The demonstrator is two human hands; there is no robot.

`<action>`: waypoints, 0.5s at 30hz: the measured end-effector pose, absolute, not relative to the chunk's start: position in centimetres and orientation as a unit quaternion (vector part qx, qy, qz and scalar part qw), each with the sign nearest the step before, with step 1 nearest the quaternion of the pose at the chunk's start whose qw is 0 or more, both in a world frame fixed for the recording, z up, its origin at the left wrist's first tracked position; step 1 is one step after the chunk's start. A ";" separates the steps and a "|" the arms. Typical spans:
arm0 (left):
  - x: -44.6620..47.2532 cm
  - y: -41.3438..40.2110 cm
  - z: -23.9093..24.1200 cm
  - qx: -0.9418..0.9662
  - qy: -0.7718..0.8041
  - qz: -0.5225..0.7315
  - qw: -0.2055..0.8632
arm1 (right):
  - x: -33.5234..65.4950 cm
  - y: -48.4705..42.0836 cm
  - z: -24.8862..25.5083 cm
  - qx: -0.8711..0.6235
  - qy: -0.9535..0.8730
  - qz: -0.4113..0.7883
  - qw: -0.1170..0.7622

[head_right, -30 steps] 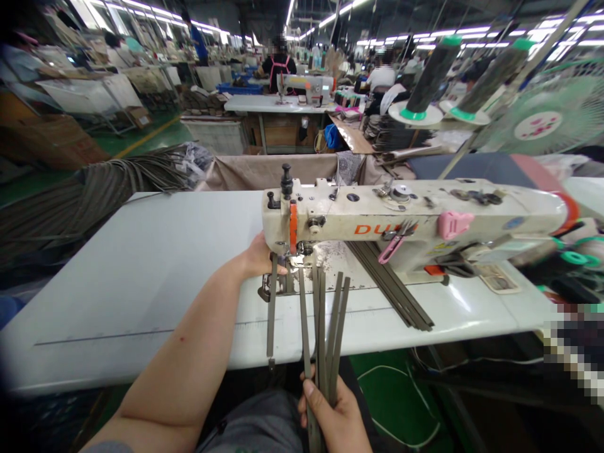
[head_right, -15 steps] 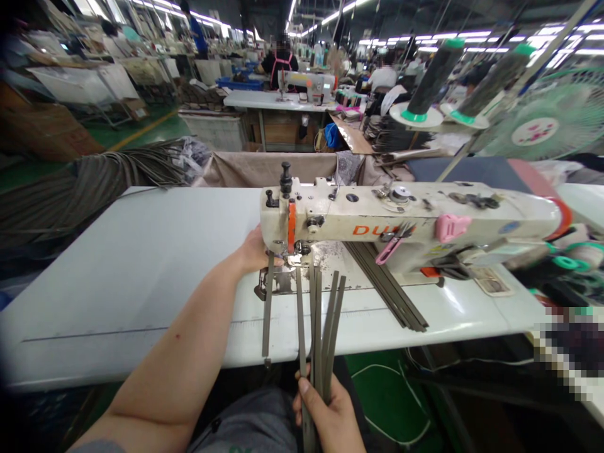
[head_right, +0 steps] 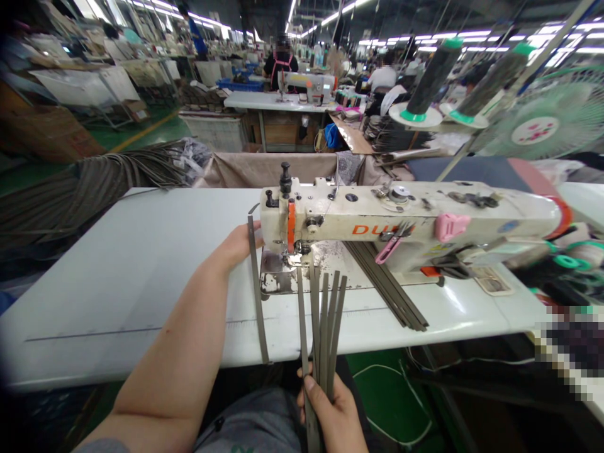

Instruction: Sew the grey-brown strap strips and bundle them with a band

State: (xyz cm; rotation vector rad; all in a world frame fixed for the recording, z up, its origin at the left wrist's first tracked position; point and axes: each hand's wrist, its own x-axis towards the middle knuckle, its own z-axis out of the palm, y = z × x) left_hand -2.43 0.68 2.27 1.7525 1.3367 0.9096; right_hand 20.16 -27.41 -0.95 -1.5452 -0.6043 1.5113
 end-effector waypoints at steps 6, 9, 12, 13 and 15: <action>-1.8 0.8 2.6 0.651 0.583 0.366 0.320 | 19.9 -27.6 -1.3 -0.608 -0.274 0.605 0.435; -1.2 0.8 2.3 0.652 0.584 0.359 0.323 | 19.7 -27.7 -1.6 -0.607 -0.282 0.604 0.433; -0.9 0.9 1.7 0.687 0.572 0.345 0.288 | 19.4 -27.5 -1.7 -0.614 -0.280 0.594 0.438; -0.9 0.9 1.5 0.697 0.567 0.344 0.273 | 19.3 -27.4 -1.7 -0.617 -0.278 0.590 0.440; -1.0 1.1 1.0 0.708 0.562 0.346 0.251 | 19.2 -27.1 -1.5 -0.624 -0.276 0.582 0.443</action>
